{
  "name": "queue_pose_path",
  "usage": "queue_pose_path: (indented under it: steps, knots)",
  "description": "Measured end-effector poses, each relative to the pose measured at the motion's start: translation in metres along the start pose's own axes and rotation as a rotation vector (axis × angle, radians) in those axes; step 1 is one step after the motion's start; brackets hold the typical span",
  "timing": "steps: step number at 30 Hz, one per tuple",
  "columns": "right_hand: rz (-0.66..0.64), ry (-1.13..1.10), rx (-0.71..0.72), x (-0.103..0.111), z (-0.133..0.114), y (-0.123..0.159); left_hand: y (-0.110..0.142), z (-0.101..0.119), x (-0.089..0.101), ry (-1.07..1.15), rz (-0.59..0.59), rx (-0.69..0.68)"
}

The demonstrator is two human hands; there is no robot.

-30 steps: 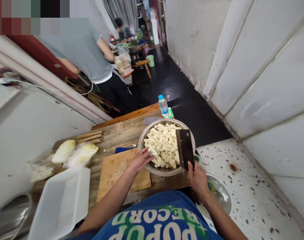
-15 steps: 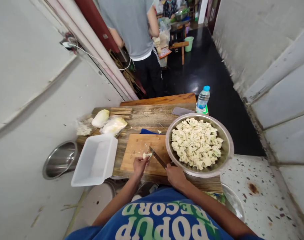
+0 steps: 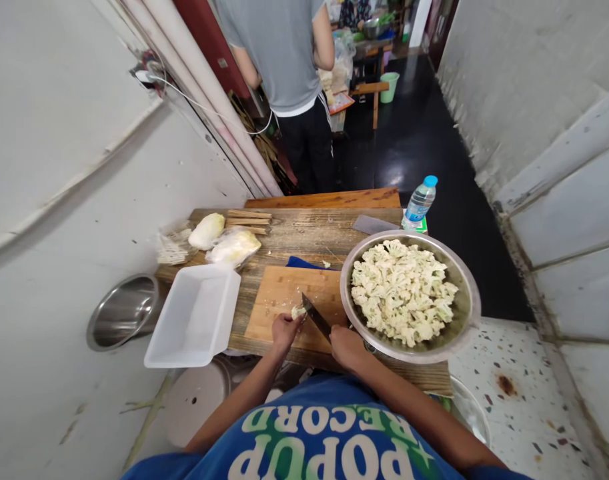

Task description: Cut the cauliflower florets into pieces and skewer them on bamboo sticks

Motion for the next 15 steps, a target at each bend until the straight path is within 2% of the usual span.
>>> queue_pose_path:
  steps: [6, 10, 15]
  knots:
    - [0.02, 0.032, -0.124, -0.006, 0.024, 0.009, -0.006, 0.017, 0.007, 0.027, -0.03, -0.144]
    - [0.038, 0.128, -0.017, -0.01, 0.015, 0.02, -0.007, 0.022, 0.012, 0.059, -0.029, -0.181]
    - [0.06, 0.208, 0.083, -0.01, 0.0, 0.023, -0.008, 0.024, 0.01, -0.008, -0.09, -0.212]
Point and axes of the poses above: each hand's wrist, its own y-axis away from the middle knuckle, its own x-axis out of the back of the hand, z = x × y, the point moved 10 cm from there along -y, towards the middle knuckle, and after that the axes turned 8 degrees about y, right-handed, at the moved point
